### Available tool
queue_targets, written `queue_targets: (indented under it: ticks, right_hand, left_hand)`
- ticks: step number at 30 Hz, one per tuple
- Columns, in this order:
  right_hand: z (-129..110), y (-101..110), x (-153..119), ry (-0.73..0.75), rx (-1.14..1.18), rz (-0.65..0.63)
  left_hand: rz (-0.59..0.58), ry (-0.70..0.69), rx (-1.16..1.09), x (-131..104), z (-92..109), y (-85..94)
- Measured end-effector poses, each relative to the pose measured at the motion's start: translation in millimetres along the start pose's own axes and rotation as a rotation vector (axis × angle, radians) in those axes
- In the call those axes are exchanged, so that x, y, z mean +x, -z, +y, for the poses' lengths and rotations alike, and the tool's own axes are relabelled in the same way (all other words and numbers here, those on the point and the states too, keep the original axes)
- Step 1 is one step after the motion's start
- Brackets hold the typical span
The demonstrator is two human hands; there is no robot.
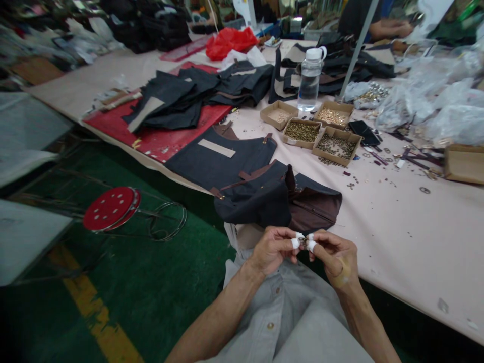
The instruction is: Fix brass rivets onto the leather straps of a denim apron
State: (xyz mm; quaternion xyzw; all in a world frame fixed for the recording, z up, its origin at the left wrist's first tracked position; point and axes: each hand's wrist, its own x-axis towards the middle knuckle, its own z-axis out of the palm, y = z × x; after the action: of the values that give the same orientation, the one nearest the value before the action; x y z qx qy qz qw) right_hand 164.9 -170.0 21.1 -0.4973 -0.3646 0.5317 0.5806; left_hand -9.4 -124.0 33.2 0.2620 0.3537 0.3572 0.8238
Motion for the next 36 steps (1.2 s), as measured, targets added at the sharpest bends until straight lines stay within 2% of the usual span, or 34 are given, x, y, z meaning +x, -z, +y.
queue_targets:
  ticks: [4, 10, 17, 19, 25, 28, 32, 36]
  right_hand:
    - [0.4, 2.0, 1.0, 0.035, -0.064, -0.04]
    - [0.9, -2.6, 1.3, 0.108, -0.143, -0.003]
    - [1.8, -8.8, 2.1, 0.086, -0.18, 0.072]
    - [5.4, -13.4, 2.5, 0.041, -0.113, 0.093]
    - [30.1, -35.5, 0.2, -0.289, 0.4, -0.025]
    - [43.3, -43.1, -1.8, -0.296, 0.495, -0.043]
    - [54.6, -46.6, -1.6, -0.281, 0.479, -0.068]
    - [55.3, -51.1, -1.0, -0.227, 0.463, -0.015]
  left_hand:
    - [0.013, -0.013, -0.014, 0.2, -2.6, -1.2]
    - [0.112, -0.13, 0.053, 4.6, -10.5, 1.6]
    - [0.275, -0.364, 0.357, -1.1, -9.0, -2.6]
    - [0.326, -0.389, 0.421, -6.0, -6.2, -6.7]
    - [0.383, -0.355, 0.399, -22.7, 7.6, -14.6]
    - [0.433, -0.324, 0.408, -27.7, 15.7, -10.9]
    - [0.44, -0.262, 0.391, -29.9, 22.3, -5.8]
    - [0.512, -0.287, 0.503, -27.8, 21.0, -5.3]
